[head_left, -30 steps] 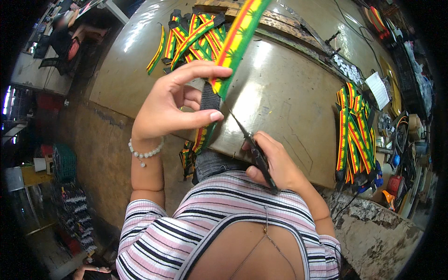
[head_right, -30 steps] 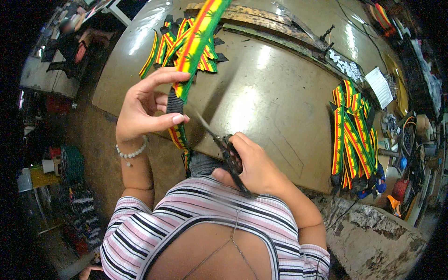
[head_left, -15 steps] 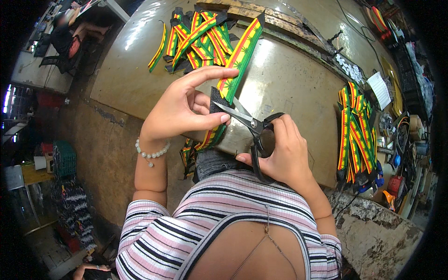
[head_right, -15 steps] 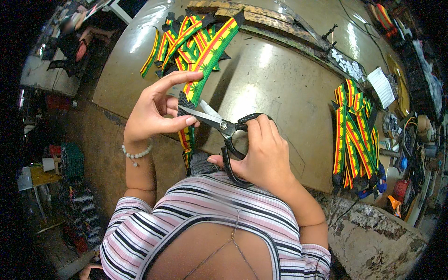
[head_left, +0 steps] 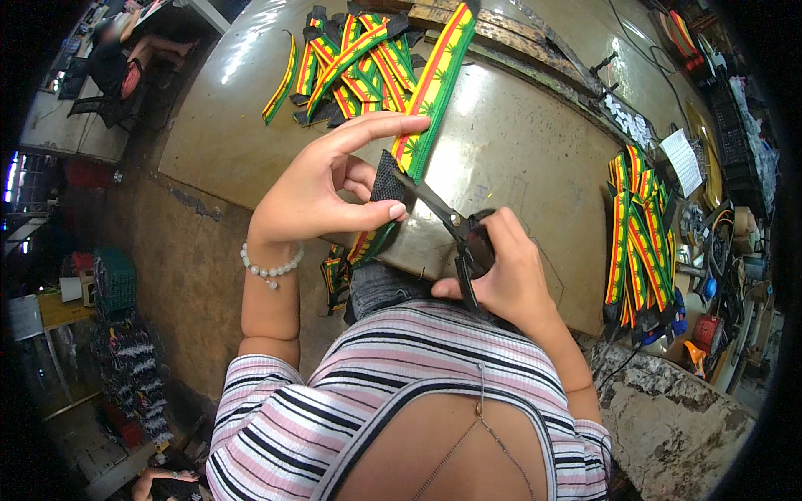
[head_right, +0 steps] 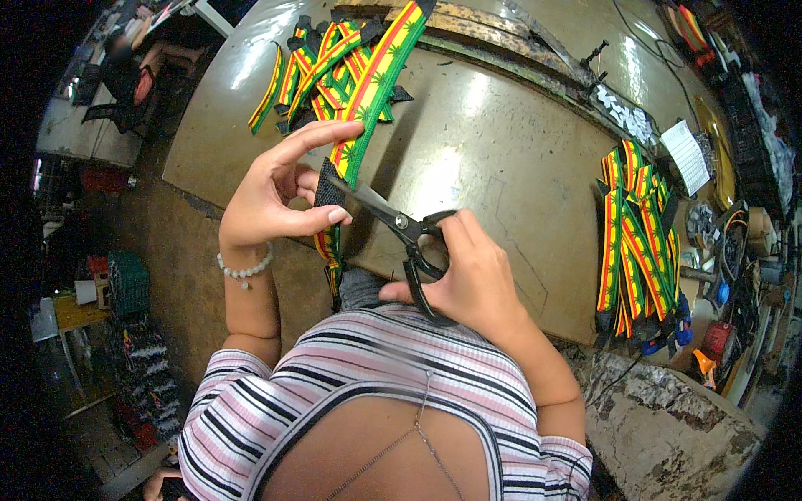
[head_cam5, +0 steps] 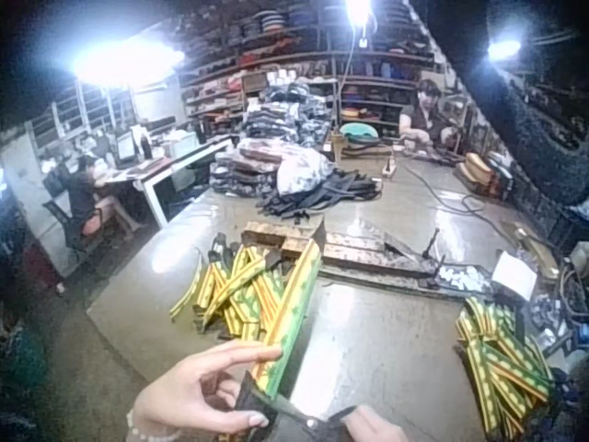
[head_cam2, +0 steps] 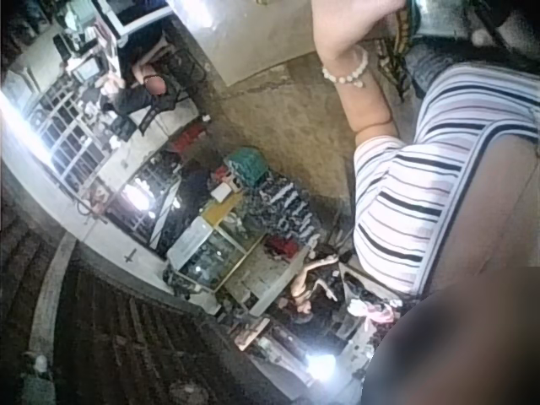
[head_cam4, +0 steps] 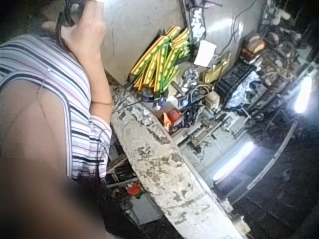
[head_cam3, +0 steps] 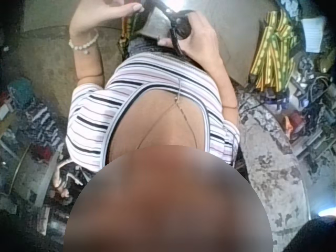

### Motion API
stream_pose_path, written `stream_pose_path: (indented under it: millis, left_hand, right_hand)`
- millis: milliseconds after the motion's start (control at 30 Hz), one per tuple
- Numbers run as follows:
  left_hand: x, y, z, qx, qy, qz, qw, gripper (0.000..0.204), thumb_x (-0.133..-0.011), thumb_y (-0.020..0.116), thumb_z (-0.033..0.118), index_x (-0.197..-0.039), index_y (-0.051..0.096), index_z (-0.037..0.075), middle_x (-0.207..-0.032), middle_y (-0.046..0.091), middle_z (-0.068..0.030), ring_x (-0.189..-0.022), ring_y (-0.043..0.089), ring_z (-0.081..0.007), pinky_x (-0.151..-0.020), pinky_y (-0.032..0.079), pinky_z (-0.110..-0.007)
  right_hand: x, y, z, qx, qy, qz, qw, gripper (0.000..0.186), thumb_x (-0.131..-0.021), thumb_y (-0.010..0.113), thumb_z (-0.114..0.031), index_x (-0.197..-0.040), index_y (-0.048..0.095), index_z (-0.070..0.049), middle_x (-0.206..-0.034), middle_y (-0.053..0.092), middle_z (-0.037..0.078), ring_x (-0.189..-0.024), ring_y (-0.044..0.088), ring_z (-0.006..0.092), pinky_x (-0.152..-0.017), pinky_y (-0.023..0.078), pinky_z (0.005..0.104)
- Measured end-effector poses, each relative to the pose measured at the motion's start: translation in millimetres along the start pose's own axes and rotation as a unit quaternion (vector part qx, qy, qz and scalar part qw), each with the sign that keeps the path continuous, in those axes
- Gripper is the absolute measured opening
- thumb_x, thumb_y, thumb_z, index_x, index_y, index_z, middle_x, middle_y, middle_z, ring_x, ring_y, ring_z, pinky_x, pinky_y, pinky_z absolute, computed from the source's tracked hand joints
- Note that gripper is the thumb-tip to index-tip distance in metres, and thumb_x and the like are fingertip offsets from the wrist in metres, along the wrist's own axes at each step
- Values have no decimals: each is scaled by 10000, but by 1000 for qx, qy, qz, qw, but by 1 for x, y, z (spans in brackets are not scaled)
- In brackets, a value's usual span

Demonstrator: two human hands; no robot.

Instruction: The person uses scissors to cut a long strip of green, yellow, and red patterned fabric into shorter segments. They repeatedly pick up the strip, cut a piece, and place it on the table, continuing this cycle throughout the clip.

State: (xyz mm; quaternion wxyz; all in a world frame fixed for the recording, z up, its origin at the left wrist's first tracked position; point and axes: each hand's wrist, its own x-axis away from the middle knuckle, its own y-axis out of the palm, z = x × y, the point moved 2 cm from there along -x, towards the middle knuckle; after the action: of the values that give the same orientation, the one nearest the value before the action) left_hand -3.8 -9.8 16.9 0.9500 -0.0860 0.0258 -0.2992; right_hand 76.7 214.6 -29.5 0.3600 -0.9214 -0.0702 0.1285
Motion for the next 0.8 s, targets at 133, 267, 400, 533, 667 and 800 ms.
stream_pose_path:
  millis: [133,267,400,533,667,800]
  left_hand:
    - [-1,1,-3,33,-15,-16,999,741,-717,767,-54,-1392,462,-17,-1391,440,-85,-797,593,-18,-636,477,-146]
    - [-2,7,-6,44,-20,-37,998,759,-708,773,-53,-1396,456,-21,-1388,443,-94,-788,591,-12,-628,476,-144]
    - [-3,10,-7,23,-18,-53,998,767,-711,772,-45,-1406,447,-18,-1386,444,-99,-781,594,-15,-621,484,-148]
    - [-5,9,-9,21,-18,-69,997,779,-713,768,-45,-1417,436,-12,-1394,434,-96,-780,602,-22,-623,494,-153]
    - [-3,10,-15,48,-28,-75,996,819,-715,757,-68,-1444,388,-13,-1347,477,-95,-787,628,-40,-634,505,-164]
    - [-1,5,-20,66,-52,-56,995,837,-723,757,-81,-1455,357,-10,-1171,599,-67,-783,650,-60,-656,517,-179]
  right_hand:
    - [-1,0,-1,-7,27,-43,999,763,-514,915,-466,-1024,566,-19,-935,563,136,-838,628,316,-715,521,407]
    - [1,0,-1,-40,52,-52,996,676,-547,909,-447,-937,564,-15,-862,550,120,-769,608,298,-668,503,380]
    - [3,3,2,-39,48,-7,998,572,-593,900,-400,-793,531,-11,-751,512,101,-659,558,272,-596,465,355]
    - [5,5,6,20,17,61,998,508,-636,883,-369,-739,535,-14,-692,505,87,-583,535,256,-549,456,355]
    - [10,4,10,-6,37,32,999,481,-660,868,-358,-711,539,-11,-663,500,80,-571,522,258,-536,442,344]
    - [11,1,14,-34,-5,18,999,458,-659,875,-361,-723,574,-22,-643,517,81,-560,551,251,-519,452,347]
